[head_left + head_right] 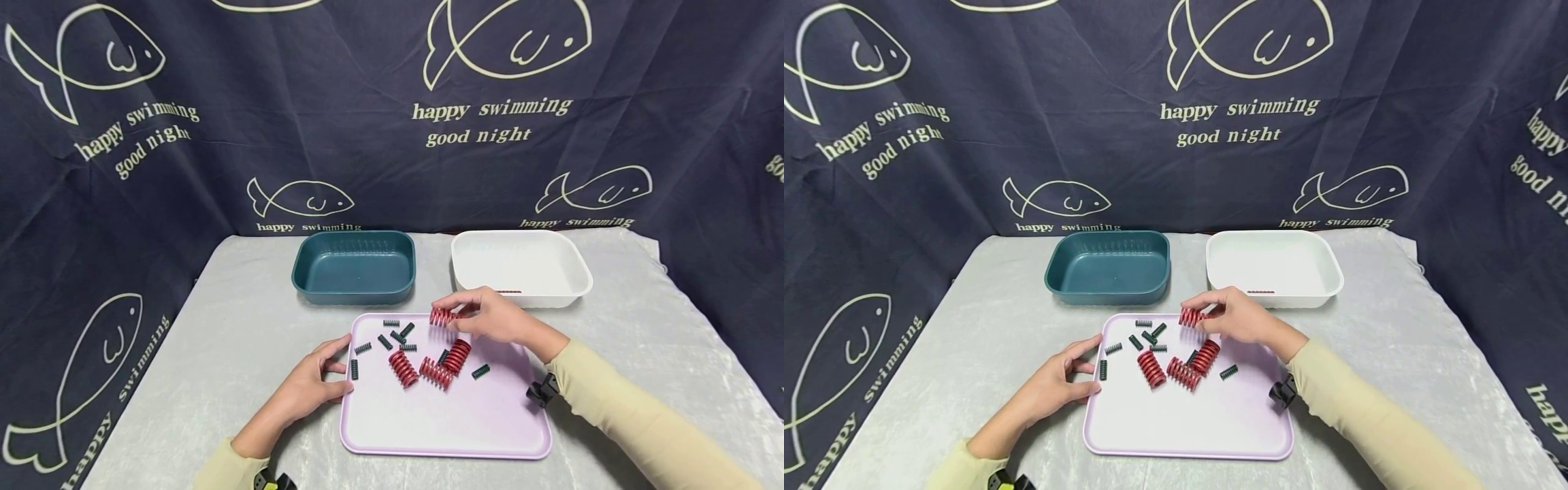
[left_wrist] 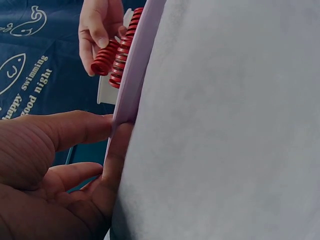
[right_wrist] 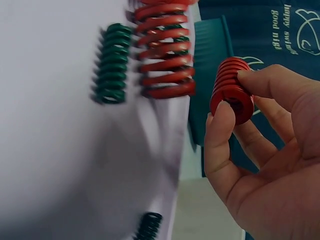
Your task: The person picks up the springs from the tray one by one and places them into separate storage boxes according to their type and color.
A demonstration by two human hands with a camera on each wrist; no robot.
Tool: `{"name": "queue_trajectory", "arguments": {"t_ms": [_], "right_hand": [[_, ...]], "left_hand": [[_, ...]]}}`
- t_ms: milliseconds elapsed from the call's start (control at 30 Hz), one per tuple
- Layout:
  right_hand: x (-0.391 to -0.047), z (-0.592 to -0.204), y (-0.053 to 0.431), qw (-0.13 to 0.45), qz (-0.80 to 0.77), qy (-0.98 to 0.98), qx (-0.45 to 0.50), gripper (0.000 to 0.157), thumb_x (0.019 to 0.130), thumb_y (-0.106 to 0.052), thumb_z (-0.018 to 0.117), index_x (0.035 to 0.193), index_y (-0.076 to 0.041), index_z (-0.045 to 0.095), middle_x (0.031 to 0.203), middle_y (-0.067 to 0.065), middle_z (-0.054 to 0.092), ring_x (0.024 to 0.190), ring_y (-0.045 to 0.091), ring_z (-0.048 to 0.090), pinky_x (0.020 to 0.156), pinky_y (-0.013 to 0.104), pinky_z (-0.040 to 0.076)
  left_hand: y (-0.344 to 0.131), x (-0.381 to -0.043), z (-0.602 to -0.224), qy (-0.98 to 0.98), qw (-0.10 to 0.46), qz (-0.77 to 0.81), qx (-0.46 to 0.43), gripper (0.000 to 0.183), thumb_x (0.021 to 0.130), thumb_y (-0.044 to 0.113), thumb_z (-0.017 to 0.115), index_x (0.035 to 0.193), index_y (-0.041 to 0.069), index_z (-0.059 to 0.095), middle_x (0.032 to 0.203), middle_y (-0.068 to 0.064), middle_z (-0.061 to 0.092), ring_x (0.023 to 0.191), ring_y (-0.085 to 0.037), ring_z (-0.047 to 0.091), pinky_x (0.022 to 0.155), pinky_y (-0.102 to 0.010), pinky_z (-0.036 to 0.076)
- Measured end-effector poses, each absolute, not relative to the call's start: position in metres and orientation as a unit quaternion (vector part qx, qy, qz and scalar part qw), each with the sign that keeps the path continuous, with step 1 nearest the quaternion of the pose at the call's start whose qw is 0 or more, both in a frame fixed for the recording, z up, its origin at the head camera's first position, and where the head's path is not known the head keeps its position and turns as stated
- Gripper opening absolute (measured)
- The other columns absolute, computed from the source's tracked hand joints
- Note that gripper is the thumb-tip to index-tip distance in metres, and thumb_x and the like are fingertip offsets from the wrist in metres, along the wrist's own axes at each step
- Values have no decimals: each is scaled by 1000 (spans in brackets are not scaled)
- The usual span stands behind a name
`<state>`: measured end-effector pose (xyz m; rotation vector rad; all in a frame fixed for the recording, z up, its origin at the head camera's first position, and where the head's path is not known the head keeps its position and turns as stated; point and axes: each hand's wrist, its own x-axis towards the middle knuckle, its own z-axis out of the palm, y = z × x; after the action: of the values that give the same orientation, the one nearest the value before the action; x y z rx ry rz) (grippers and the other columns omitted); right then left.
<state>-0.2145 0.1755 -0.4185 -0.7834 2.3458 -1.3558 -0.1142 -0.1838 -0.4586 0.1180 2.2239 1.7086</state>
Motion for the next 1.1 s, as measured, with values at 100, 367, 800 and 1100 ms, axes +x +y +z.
{"name": "queue_trajectory", "arguments": {"t_ms": [100, 367, 800, 1100], "right_hand": [[-218, -413, 179, 165, -486, 812, -277, 38, 91, 1, 74, 129, -2, 71, 107, 14, 74, 73, 21, 63, 53, 30, 54], [-224, -395, 187, 175, -478, 809, -293, 39, 92, -4, 76, 131, -3, 71, 115, 14, 73, 74, 19, 66, 52, 36, 57], [-240, -365, 205, 159, -455, 827, -288, 41, 92, -7, 78, 133, -5, 70, 118, 9, 74, 84, 17, 68, 56, 39, 59], [-253, -350, 214, 160, -457, 835, -260, 39, 92, -3, 76, 130, -4, 71, 114, 14, 73, 86, 17, 68, 56, 36, 58]], "left_hand": [[-184, -114, -459, 782, 165, 599, 42, 82, 82, -10, 78, 155, 2, 44, 147, -18, 46, 110, -29, 60, 68, -36, 63], [-185, -115, -461, 784, 162, 598, 50, 81, 81, -9, 79, 155, 2, 45, 148, -19, 46, 111, -30, 61, 67, -36, 63], [-186, -115, -460, 777, 168, 605, 48, 81, 82, -9, 78, 155, 3, 44, 150, -19, 45, 113, -30, 61, 68, -36, 64], [-186, -115, -460, 775, 169, 607, 44, 82, 83, -9, 78, 156, 3, 44, 149, -18, 45, 112, -30, 61, 68, -37, 64]]}}
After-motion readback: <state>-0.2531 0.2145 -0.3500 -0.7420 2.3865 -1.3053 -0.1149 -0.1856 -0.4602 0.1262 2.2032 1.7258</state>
